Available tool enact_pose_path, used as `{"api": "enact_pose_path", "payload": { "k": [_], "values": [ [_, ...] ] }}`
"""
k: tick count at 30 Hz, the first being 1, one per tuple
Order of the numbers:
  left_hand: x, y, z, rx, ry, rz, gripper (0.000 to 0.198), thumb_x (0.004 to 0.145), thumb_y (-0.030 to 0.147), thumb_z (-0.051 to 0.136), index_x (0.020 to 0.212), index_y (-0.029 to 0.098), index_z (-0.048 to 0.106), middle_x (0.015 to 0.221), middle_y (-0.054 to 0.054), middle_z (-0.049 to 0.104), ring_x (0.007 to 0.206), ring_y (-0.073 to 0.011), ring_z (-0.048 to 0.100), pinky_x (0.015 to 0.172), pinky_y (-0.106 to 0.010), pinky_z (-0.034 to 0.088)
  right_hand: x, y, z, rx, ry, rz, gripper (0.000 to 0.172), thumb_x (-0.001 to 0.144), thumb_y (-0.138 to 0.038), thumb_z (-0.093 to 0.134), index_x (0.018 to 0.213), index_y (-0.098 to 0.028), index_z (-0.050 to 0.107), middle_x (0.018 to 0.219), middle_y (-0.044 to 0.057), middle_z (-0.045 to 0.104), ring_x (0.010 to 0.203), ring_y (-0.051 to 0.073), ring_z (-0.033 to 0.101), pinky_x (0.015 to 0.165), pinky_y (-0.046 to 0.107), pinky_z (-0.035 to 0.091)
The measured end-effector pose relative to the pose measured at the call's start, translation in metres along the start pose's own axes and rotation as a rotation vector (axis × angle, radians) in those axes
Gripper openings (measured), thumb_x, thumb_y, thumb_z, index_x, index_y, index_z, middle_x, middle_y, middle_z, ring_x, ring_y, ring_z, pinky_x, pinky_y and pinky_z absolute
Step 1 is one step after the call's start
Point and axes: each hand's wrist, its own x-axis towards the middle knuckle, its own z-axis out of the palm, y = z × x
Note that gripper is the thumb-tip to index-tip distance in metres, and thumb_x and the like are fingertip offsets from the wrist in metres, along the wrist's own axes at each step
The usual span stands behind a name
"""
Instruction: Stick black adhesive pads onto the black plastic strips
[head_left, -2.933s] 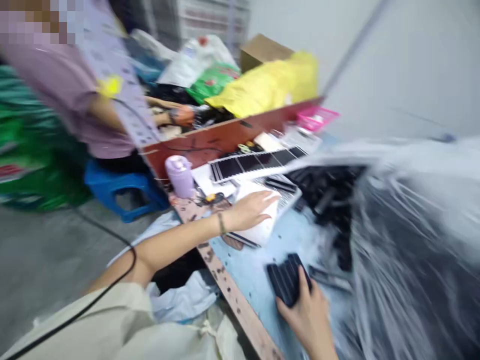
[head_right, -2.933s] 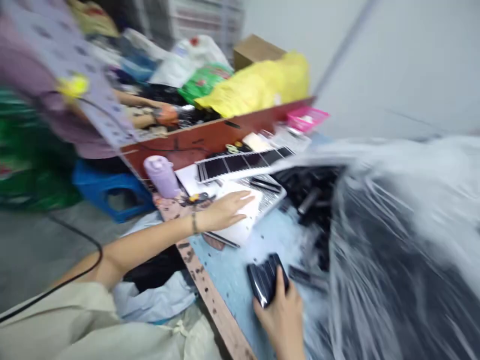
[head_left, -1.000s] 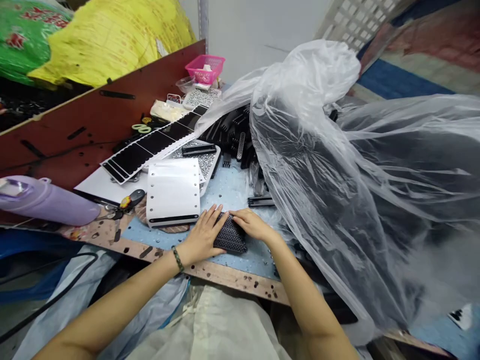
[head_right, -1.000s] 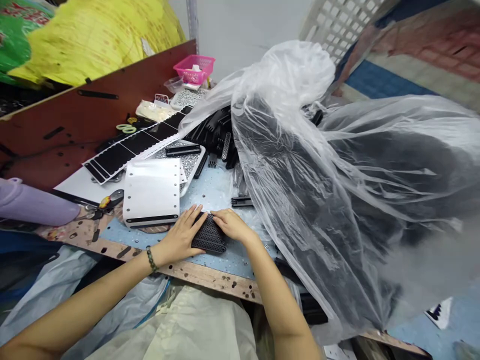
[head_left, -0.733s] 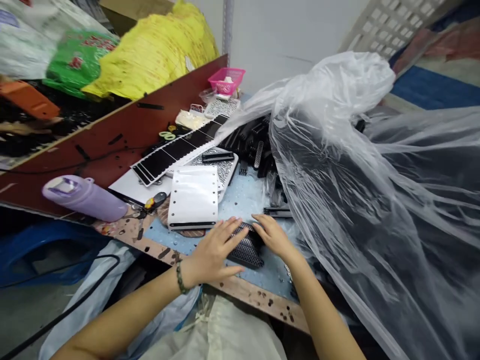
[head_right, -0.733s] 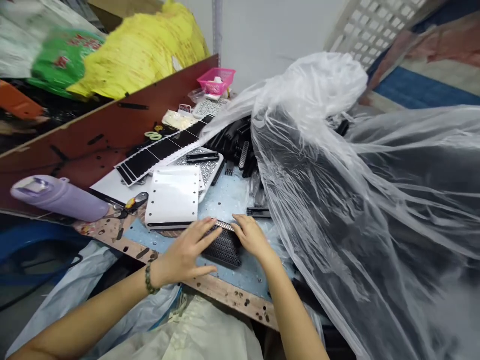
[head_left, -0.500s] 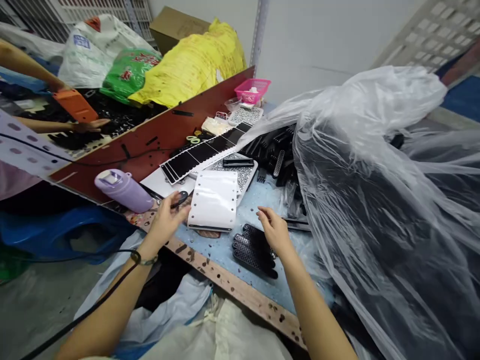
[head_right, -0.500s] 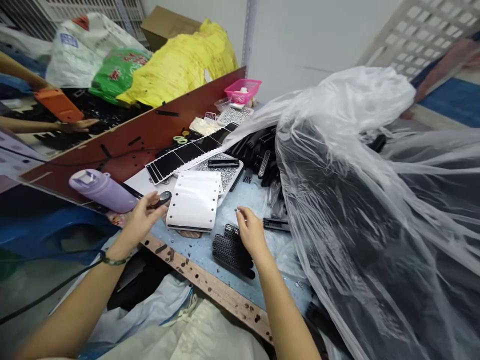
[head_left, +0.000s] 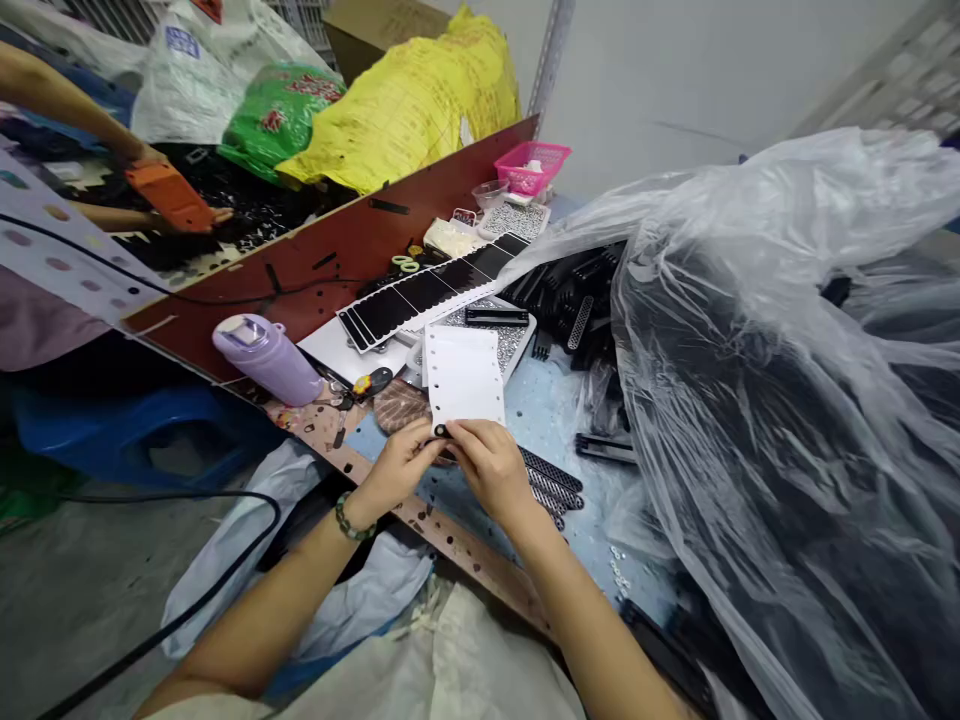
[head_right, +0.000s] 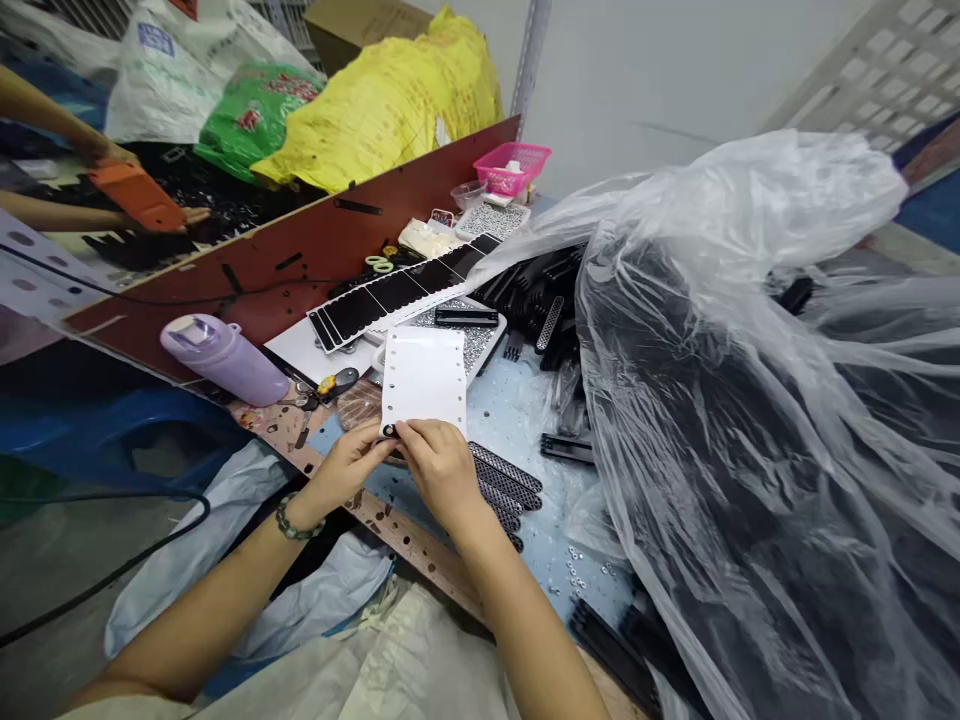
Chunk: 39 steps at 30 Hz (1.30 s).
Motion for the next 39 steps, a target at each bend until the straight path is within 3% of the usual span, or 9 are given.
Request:
{"api": "enact_pose_path", "payload": {
  "k": [5,9,11,17,20,23,26,33,39],
  "values": [
    [0.003,-0.001,-0.001,0.048,-0.079,0.064,0.023,0.092,0.03,0.046,0.1,0.018,0.064,0.104,-0.008,0.062,0.101,-0.0203,0.058,0.089,-0.03,0.046,0.003,0.008,0.002,0.257,0.146,0.11,0.021,0.093,-0.022,0.046,0.104,-0.022,0.063,0.098,0.008,0.069,0.091,0.018,0.064,0.079,0.034,0.053],
    [0.01,-0.022,-0.008,0.285,0.096,-0.045,0.025,0.09,0.034,0.048,0.082,0.016,0.063,0.077,-0.004,0.06,0.076,-0.0174,0.058,0.07,-0.027,0.047,-0.001,0.02,-0.043,0.59,0.778,0.462,0.012,0.094,-0.027,0.042,0.096,-0.024,0.054,0.082,-0.001,0.067,0.066,0.012,0.064,0.067,0.03,0.054],
    [0.012,-0.033,-0.01,0.398,0.17,-0.077,0.023,0.088,0.033,0.05,0.08,0.016,0.062,0.073,-0.003,0.057,0.073,-0.0181,0.056,0.07,-0.029,0.046,-0.013,0.022,-0.071,0.633,0.912,0.493,0.011,0.093,-0.029,0.044,0.094,-0.024,0.053,0.072,-0.005,0.062,0.062,0.01,0.061,0.066,0.029,0.053],
    [-0.02,-0.03,0.007,0.579,0.449,0.143,0.049,0.077,0.027,0.067,0.121,0.014,0.05,0.119,-0.016,0.049,0.113,-0.0282,0.048,0.094,-0.042,0.043,-0.081,0.002,-0.073,0.142,0.172,0.525,0.016,0.088,-0.027,0.055,0.101,-0.024,0.063,0.098,0.006,0.063,0.093,0.019,0.061,0.084,0.037,0.051],
    [-0.041,-0.018,0.029,0.299,0.075,0.033,0.025,0.086,0.023,0.055,0.111,0.019,0.056,0.106,-0.009,0.059,0.091,-0.0186,0.06,0.078,-0.031,0.052,-0.101,-0.006,-0.041,0.057,-0.021,0.5,0.019,0.09,-0.023,0.052,0.107,-0.022,0.061,0.098,0.007,0.063,0.093,0.019,0.06,0.083,0.035,0.051],
    [-0.049,-0.013,0.051,-0.003,-0.237,-0.282,0.025,0.089,0.026,0.049,0.112,0.02,0.056,0.094,-0.007,0.065,0.083,-0.0168,0.065,0.071,-0.027,0.054,-0.104,-0.007,-0.021,-0.026,-0.108,0.476,0.019,0.091,-0.022,0.05,0.106,-0.02,0.061,0.098,0.008,0.063,0.093,0.02,0.059,0.082,0.036,0.051],
    [-0.045,-0.017,0.063,-0.208,-0.272,-0.442,0.031,0.087,0.027,0.051,0.116,0.018,0.053,0.091,-0.007,0.068,0.09,-0.0198,0.067,0.079,-0.031,0.054,-0.101,-0.005,-0.016,-0.095,-0.16,0.459,0.019,0.091,-0.022,0.05,0.106,-0.019,0.062,0.097,0.008,0.063,0.092,0.021,0.058,0.081,0.036,0.051],
    [-0.037,-0.029,0.074,-0.289,-0.254,-0.405,0.031,0.085,0.029,0.053,0.112,0.017,0.061,0.117,-0.011,0.056,0.092,-0.0194,0.066,0.085,-0.035,0.055,-0.099,-0.002,-0.017,-0.146,-0.224,0.425,0.019,0.091,-0.02,0.05,0.105,-0.018,0.062,0.098,0.008,0.064,0.091,0.02,0.057,0.082,0.035,0.05],
    [-0.031,-0.032,0.081,-0.267,-0.244,-0.412,0.027,0.083,0.034,0.058,0.102,0.016,0.064,0.099,-0.009,0.063,0.086,-0.0191,0.065,0.077,-0.032,0.055,-0.091,-0.008,-0.017,-0.243,-0.276,0.452,0.013,0.09,-0.02,0.052,0.098,-0.02,0.062,0.095,0.006,0.064,0.089,0.02,0.058,0.078,0.033,0.05]
  ]
}}
